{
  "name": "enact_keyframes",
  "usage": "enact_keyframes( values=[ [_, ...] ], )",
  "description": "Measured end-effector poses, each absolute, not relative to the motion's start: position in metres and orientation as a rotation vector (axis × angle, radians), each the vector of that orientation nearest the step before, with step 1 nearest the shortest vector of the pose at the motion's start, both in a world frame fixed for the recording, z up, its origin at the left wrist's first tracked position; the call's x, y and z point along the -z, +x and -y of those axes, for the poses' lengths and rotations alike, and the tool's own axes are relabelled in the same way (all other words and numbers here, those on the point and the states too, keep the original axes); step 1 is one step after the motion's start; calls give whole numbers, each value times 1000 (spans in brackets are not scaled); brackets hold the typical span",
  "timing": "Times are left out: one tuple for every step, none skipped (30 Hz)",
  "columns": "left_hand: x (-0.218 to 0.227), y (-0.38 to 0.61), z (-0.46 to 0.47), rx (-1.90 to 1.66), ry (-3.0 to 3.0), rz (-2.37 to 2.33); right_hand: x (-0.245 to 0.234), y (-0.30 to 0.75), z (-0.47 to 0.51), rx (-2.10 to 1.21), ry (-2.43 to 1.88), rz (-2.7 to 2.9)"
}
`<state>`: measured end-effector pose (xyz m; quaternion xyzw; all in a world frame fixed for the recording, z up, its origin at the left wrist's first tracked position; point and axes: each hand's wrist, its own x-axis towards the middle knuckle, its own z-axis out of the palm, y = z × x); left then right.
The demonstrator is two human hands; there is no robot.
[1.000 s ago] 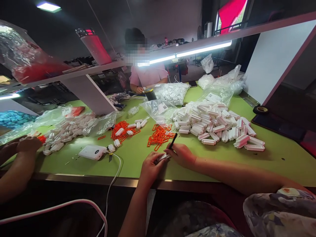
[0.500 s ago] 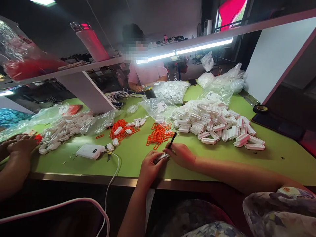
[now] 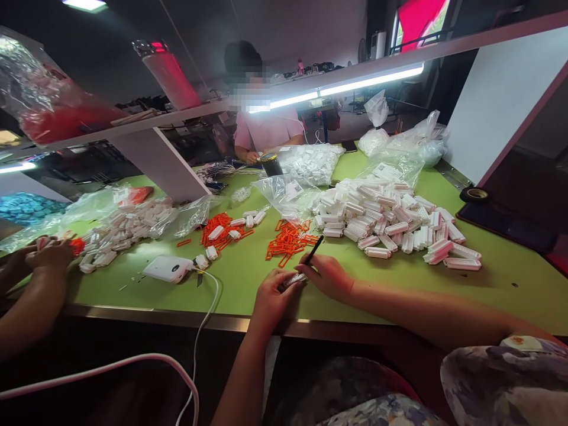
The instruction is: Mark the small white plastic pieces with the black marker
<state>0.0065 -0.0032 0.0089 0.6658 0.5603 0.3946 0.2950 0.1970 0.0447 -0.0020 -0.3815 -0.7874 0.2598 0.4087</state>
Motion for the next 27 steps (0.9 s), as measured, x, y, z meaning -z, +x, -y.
enact_keyframes(
  values=[
    [-9,7,3,-1050,1773,-1492,1,197,-44,-670,-963,1979],
    [-9,7,3,-1051,1775,-1492,1,197,-44,-682,-967,1976],
    [-9,7,3,-1053,1778,-1492,0,197,-44,-690,-971,1975],
    [-9,7,3,-1055,1781,-1493,-1,196,-43,-695,-975,1974],
    [-9,7,3,-1058,1784,-1495,-1,196,-43,-698,-978,1974],
    [-8,7,3,-1060,1787,-1496,-2,196,-43,-700,-979,1974],
    [-8,7,3,-1062,1788,-1496,-2,196,-42,-700,-979,1975],
    [-8,6,3,-1062,1787,-1495,-3,196,-42,-700,-979,1976],
    [-7,7,3,-1062,1786,-1494,-3,196,-42,-698,-979,1977],
    [-7,7,3,-1061,1784,-1493,-4,196,-42,-698,-980,1981],
    [-7,7,3,-1059,1783,-1493,-4,196,-42,-698,-982,1987],
    [-7,7,3,-1055,1783,-1495,-4,196,-42,-697,-982,1994],
    [-7,7,3,-1053,1783,-1499,-4,196,-42,-694,-982,2003],
    [-8,7,3,-1051,1783,-1503,-4,196,-42,-689,-983,2013],
    [-9,7,4,-1048,1783,-1508,-4,196,-42,-679,-984,2025],
    [-9,8,4,-1043,1783,-1514,-3,196,-42,-664,-985,2039],
    [-10,8,4,-1039,1782,-1519,-2,196,-41,-640,-988,2053],
    [-10,8,4,-1035,1781,-1523,-1,196,-41,-610,-992,2070],
    [-11,8,4,-1031,1780,-1524,-1,196,-40,-576,-994,2088],
    [-11,9,4,-1032,1781,-1522,-1,195,-40,-540,-995,2107],
    [-11,9,4,-1035,1781,-1521,0,195,-39,-506,-991,2128],
    [-11,9,4,-1041,1783,-1519,-1,194,-39,-479,-984,2152],
    [-10,9,3,-1046,1785,-1520,-1,193,-38,-458,-976,2175],
    [-10,9,3,-1050,1787,-1524,-2,192,-38,-443,-969,2195],
    [-9,9,3,-1052,1789,-1528,-3,192,-38,-433,-962,2212],
    [-9,9,3,-1051,1793,-1530,-4,191,-39,-426,-959,2225],
    [-9,8,3,-1052,1797,-1525,-6,191,-39,-421,-961,2236]
  ],
)
